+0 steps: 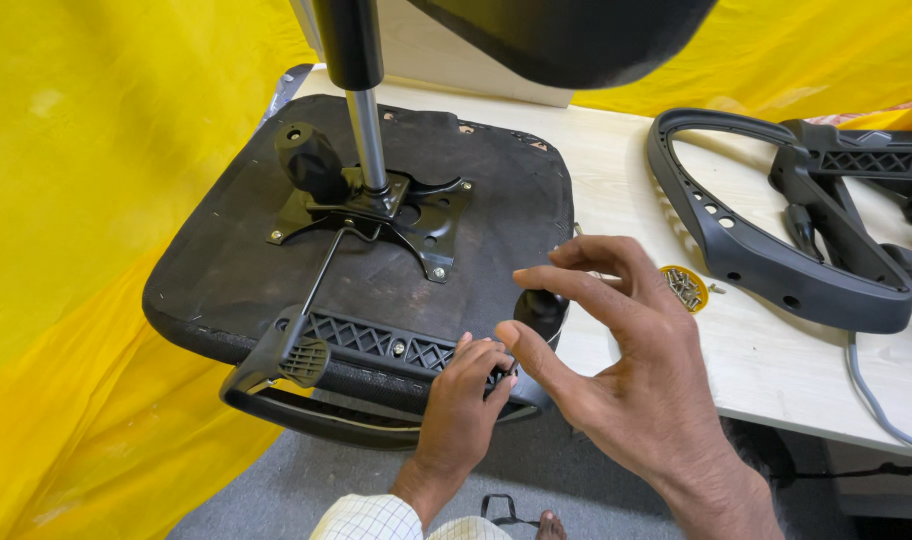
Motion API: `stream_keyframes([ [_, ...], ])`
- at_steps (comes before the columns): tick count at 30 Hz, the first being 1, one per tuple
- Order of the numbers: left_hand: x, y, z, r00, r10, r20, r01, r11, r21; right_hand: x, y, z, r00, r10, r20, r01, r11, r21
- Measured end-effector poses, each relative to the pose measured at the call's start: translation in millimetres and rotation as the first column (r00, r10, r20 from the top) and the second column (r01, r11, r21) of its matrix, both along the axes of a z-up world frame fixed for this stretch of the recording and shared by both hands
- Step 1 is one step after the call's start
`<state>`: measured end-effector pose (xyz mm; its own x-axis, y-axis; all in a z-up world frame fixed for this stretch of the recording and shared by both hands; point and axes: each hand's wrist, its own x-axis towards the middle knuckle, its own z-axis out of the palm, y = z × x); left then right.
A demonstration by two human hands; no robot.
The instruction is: The person assembles an office chair at a workbench, attaching an armrest to the underside of the seat. They pick screws from a yellow container, position the armrest against the seat base, and drive the screws in with a screwdriver, working on successive screw positions.
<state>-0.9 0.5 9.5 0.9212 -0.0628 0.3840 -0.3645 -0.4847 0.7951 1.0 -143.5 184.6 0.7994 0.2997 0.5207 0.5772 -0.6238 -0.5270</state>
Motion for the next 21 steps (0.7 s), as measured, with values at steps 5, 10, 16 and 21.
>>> stream_keyframes([
  [5, 2, -1, 0, 1.000, 0.005, -0.009, -0.005, 0.999, 0.050, 0, -1, 3, 0.976, -0.152, -0.157, 0.149, 0.988, -0.033],
  [10, 3, 1, -1, 1.000, 0.001, 0.027, -0.002, 1.000, 0.031, -4, 0, 12, 0.988, -0.035, -0.150, 0.037, 0.999, 0.005],
  [16, 6, 5, 0, 0.998, -0.025, 0.065, 0.020, 0.996, 0.088, -9, 9, 8, 0.991, -0.134, -0.005, 0.133, 0.987, -0.087],
  [21, 7, 12, 2, 0.995, -0.069, 0.072, 0.062, 0.994, 0.087, -9, 11, 10, 0.937, -0.317, -0.148, 0.306, 0.947, -0.093],
])
